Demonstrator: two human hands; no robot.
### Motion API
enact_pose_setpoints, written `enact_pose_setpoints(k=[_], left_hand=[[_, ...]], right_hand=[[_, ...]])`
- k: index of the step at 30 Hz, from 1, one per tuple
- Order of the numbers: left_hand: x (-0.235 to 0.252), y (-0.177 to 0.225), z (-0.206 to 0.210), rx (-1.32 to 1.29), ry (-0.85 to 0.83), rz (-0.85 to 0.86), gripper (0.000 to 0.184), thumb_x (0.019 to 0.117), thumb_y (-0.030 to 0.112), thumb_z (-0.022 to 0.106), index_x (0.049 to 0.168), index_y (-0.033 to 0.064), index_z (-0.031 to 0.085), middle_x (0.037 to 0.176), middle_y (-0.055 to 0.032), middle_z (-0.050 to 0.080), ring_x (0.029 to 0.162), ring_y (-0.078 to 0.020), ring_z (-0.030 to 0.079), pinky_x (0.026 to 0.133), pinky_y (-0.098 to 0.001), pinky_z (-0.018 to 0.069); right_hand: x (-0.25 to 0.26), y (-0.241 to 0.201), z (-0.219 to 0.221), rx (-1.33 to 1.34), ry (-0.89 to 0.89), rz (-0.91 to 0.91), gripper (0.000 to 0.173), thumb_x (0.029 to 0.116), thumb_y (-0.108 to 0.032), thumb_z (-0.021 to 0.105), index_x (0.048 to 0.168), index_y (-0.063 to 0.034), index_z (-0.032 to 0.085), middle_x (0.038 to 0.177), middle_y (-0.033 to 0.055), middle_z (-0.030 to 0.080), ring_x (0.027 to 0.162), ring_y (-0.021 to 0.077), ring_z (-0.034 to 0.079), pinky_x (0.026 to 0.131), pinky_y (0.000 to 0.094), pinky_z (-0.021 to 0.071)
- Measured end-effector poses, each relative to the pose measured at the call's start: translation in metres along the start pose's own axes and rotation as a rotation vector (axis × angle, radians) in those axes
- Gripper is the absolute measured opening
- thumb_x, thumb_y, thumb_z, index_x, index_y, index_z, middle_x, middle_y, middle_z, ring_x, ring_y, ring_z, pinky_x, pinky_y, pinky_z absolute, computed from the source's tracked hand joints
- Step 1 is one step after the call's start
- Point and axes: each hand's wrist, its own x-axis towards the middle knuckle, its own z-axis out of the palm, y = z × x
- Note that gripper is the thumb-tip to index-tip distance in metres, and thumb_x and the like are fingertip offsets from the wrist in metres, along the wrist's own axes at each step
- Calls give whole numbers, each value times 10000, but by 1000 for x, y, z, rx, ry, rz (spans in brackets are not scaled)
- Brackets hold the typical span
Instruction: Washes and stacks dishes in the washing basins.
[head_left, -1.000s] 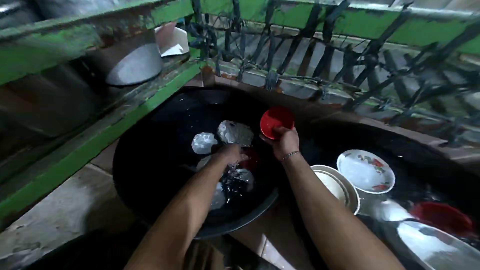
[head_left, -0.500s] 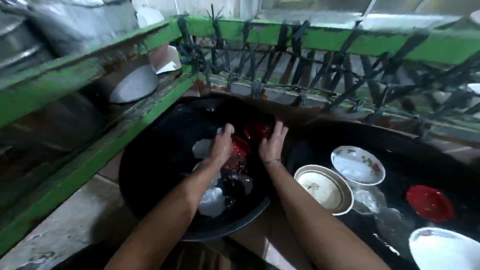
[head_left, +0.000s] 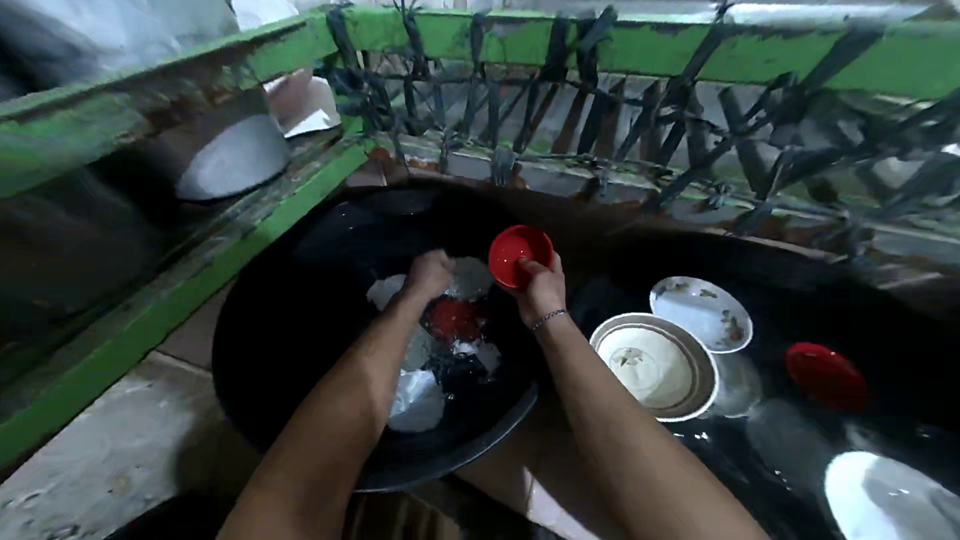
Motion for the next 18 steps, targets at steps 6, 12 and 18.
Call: enact_pose_setpoints(k=[6, 12, 18], left_hand=[[-19, -20, 59, 300, -173, -248, 450, 1063, 198, 552, 1449, -32, 526, 1509, -302, 475, 1422, -481, 429, 1154, -655, 346], [-19, -25, 66, 284, -202, -122, 520, 986, 212, 686, 1426, -25, 542, 1439, -294, 539, 1342, -458, 519, 1102, -634, 419], [-30, -41, 17, -132, -80, 216, 473, 910, -79, 686, 1357, 49, 601, 1335, -191, 646, 1232, -338, 631, 1050, -554, 511]], right_hand=[[-10, -1, 0, -17, 5, 31, 544, 1018, -47, 476, 1536, -150, 343, 1370, 214, 550, 1115, 368, 660, 818, 565, 606], [-13, 1, -3, -61, -1, 5, 564, 1024, -62, 494, 1551, -158, 318, 1371, 209, 554, 1095, 345, 670, 808, 523, 610], [-16, 6, -7, -330, -27, -266, 728, 907, 11, 576, 1568, -104, 293, 1505, 175, 480, 1287, 268, 576, 1009, 482, 538]])
